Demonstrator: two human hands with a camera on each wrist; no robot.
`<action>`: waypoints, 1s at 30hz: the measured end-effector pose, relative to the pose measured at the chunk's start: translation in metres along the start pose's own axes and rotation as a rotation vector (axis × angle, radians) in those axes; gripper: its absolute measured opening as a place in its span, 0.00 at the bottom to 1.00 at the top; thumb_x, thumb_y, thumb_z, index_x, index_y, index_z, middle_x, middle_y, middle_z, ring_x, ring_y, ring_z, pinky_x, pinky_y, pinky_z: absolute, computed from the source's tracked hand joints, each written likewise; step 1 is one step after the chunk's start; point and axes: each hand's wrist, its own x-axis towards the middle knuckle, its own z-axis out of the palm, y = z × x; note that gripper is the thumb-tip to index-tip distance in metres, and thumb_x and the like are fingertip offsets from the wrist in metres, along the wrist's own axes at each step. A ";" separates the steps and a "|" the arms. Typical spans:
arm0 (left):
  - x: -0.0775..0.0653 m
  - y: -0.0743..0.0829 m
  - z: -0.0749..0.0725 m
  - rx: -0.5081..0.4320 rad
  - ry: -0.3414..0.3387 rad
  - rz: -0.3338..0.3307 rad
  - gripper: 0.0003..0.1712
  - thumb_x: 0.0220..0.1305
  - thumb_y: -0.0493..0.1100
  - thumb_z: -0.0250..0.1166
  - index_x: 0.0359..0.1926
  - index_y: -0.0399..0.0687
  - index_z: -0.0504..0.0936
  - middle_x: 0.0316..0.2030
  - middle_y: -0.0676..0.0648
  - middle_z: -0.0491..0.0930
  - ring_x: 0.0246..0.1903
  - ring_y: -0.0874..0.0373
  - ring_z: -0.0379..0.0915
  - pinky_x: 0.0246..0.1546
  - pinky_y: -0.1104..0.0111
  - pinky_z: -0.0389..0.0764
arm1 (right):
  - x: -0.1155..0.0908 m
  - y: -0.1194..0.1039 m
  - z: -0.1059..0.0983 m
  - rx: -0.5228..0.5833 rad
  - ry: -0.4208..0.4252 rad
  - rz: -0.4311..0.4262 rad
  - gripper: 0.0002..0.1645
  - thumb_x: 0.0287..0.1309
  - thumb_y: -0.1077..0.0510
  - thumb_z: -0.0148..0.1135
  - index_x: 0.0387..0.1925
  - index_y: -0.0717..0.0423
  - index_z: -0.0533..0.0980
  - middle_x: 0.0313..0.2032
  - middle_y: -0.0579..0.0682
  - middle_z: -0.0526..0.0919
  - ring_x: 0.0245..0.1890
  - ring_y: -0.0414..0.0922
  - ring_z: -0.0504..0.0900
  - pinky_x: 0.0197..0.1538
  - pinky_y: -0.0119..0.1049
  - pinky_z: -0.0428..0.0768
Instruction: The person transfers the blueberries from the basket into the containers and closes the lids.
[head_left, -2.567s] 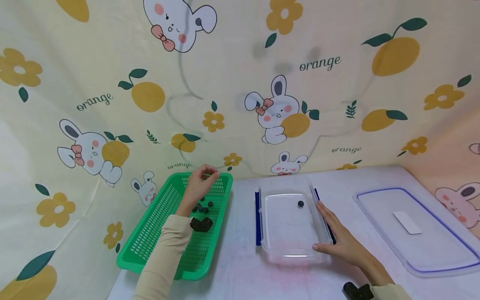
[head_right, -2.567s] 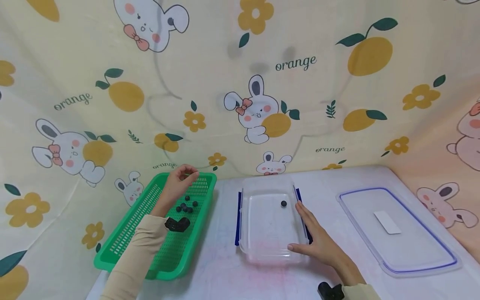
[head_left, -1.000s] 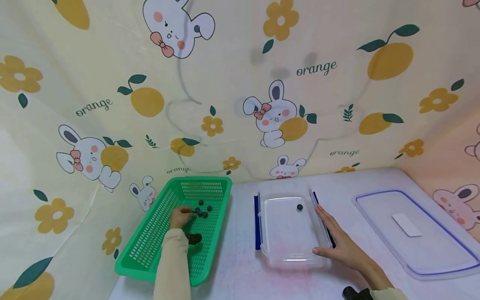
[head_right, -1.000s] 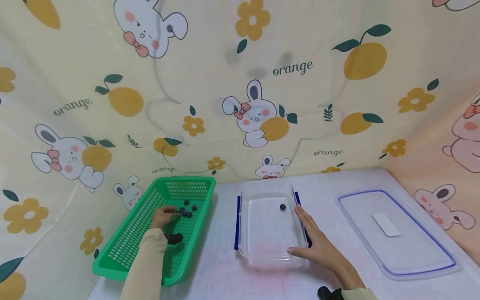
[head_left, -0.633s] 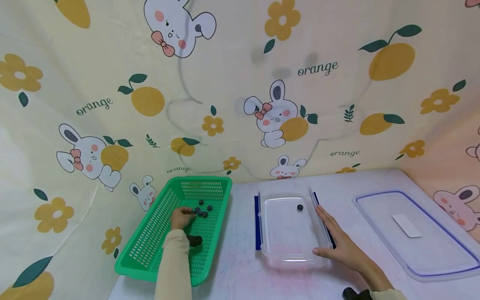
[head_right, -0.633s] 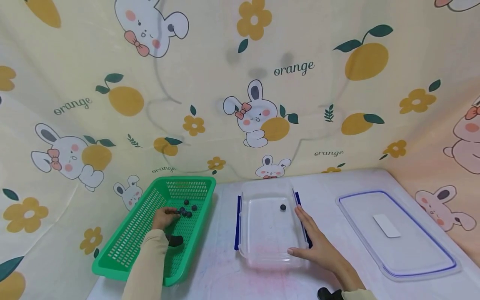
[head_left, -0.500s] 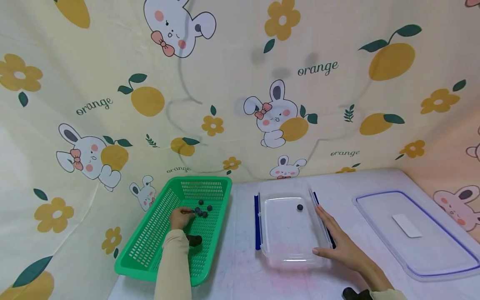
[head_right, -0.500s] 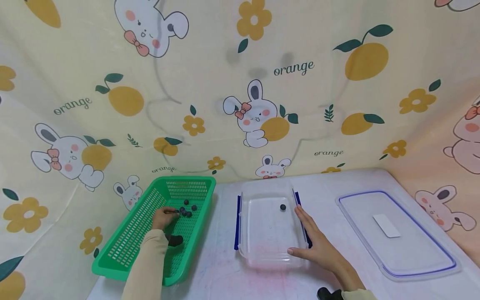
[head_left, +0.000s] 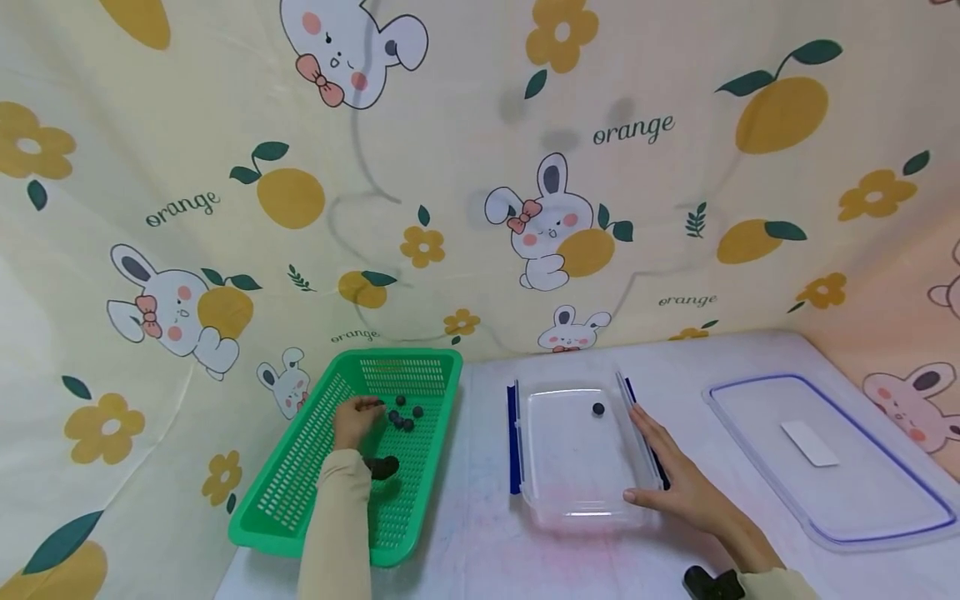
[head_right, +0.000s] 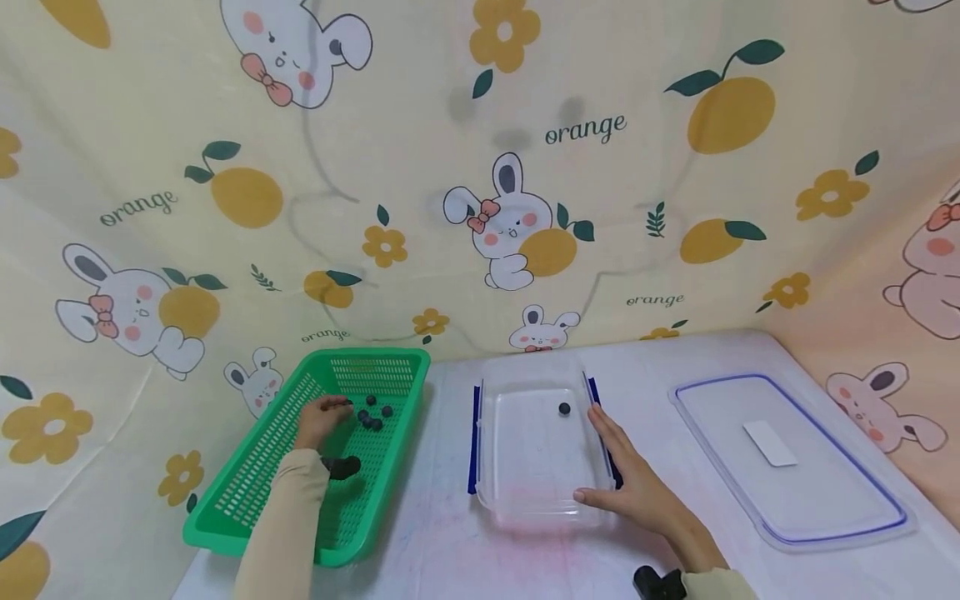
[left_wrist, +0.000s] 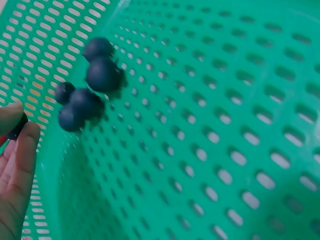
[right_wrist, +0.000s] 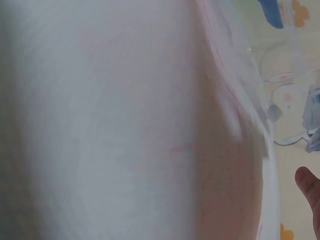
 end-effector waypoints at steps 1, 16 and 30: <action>0.000 0.002 0.000 -0.010 -0.002 0.005 0.16 0.64 0.35 0.64 0.51 0.31 0.79 0.42 0.38 0.79 0.42 0.45 0.76 0.43 0.57 0.76 | 0.000 0.000 0.000 -0.002 0.000 0.000 0.64 0.45 0.57 0.75 0.76 0.50 0.46 0.75 0.56 0.43 0.71 0.36 0.41 0.56 0.73 0.52; -0.003 0.037 0.002 -0.089 0.002 0.083 0.17 0.63 0.36 0.65 0.52 0.34 0.77 0.48 0.37 0.76 0.49 0.45 0.72 0.48 0.55 0.74 | -0.001 -0.004 -0.001 -0.020 -0.014 0.028 0.64 0.46 0.55 0.74 0.77 0.45 0.44 0.75 0.57 0.43 0.70 0.64 0.45 0.55 0.76 0.51; -0.014 0.074 0.003 -0.150 -0.074 0.186 0.21 0.65 0.42 0.66 0.57 0.38 0.78 0.52 0.38 0.77 0.51 0.47 0.73 0.51 0.54 0.74 | -0.001 -0.002 -0.002 -0.013 -0.015 0.015 0.63 0.46 0.57 0.75 0.76 0.52 0.46 0.75 0.55 0.43 0.72 0.47 0.42 0.57 0.74 0.51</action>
